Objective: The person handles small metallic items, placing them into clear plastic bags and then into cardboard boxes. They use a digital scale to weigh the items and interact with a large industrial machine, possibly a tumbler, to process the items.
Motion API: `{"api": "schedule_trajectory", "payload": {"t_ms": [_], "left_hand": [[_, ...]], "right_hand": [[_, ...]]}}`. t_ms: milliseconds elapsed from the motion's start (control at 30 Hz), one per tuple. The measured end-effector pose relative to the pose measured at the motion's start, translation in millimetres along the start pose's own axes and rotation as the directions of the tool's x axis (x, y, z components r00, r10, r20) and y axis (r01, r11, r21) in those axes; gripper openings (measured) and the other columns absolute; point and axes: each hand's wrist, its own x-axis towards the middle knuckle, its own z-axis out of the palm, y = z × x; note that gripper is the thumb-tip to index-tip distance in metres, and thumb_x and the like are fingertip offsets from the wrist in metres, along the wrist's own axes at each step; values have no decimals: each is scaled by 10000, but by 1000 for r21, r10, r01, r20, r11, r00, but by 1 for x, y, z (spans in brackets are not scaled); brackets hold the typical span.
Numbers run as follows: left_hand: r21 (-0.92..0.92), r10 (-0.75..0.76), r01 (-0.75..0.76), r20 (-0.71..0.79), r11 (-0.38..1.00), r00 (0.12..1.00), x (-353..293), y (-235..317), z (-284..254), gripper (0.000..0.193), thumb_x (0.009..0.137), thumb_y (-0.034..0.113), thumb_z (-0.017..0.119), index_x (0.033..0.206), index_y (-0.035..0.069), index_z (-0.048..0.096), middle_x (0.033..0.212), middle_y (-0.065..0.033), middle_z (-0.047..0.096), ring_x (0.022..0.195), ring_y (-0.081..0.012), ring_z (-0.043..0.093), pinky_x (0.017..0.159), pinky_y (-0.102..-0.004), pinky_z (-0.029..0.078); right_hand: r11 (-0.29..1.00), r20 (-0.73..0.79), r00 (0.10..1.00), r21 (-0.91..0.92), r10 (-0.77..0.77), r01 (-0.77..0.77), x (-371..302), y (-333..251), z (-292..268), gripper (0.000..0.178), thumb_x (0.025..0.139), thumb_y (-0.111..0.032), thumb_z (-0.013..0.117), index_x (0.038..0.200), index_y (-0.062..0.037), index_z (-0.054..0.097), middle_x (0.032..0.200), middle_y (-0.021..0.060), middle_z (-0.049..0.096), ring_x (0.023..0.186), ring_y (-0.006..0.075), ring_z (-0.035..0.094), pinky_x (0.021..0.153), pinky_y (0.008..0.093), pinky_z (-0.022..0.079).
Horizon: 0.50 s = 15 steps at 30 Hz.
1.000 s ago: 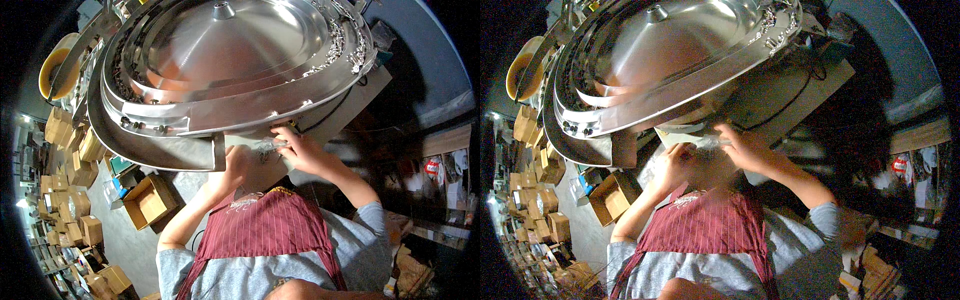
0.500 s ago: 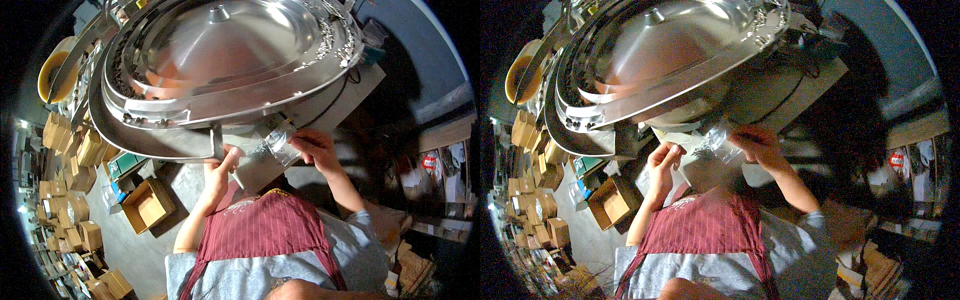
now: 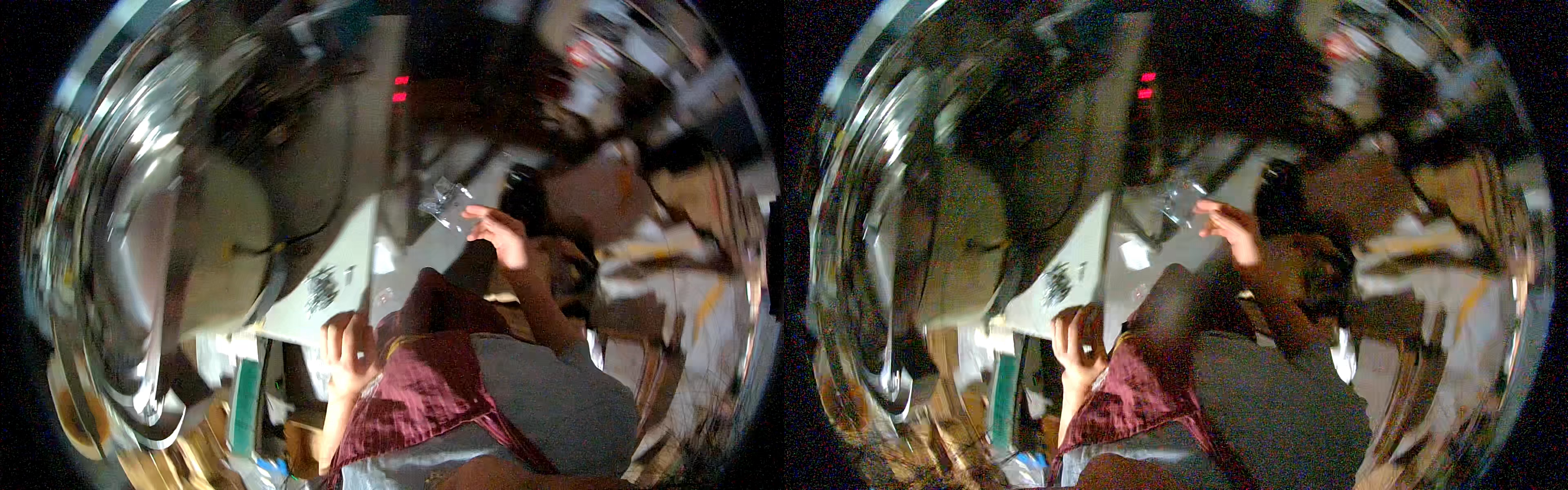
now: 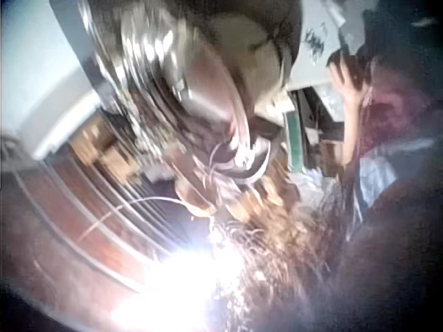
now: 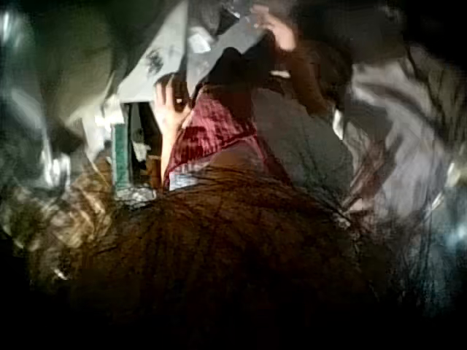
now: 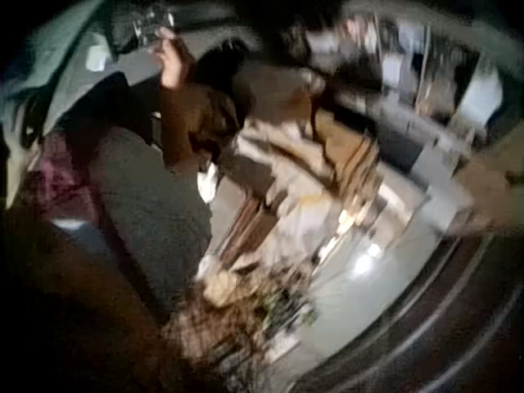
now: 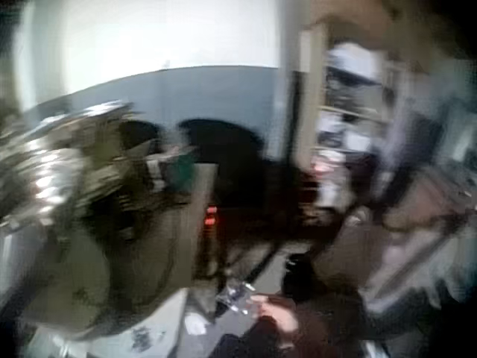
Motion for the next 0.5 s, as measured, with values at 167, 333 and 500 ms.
{"api": "schedule_trajectory", "payload": {"t_ms": [167, 333, 500], "left_hand": [[-33, 228, -227, 32, 973, 973, -11, 11, 35, 380, 844, 15, 636, 1220, -12, 583, 1136, -157, 577, 1034, -323, 566, 900, -428, 482], [-64, 319, -317, 27, 946, 947, -7, 18, 38, 385, 831, -4, 647, 1209, -26, 579, 1120, -167, 575, 1008, -345, 563, 872, -443, 491], [30, 411, -422, 171, 906, 895, -7, 13, 28, 292, 816, 148, 681, 1099, 73, 670, 1087, -81, 618, 1022, -267, 580, 885, -419, 452]], "right_hand": [[518, -447, 850, -815, -280, -258, -99, 80, -134, 510, 1003, -350, 532, 1393, -24, 499, 1282, 161, 602, 1064, 280, 616, 918, 404, 510], [-549, 121, 797, -784, -591, -289, -188, 134, -281, 537, 962, -277, 597, 1428, -53, 452, 1301, 258, 524, 1233, 437, 503, 1007, 543, 461], [-47, -588, 793, -798, -157, -601, -192, 128, -289, 334, 935, -194, 618, 1244, -69, 619, 1181, 211, 600, 1084, 357, 580, 902, 476, 499]]}}
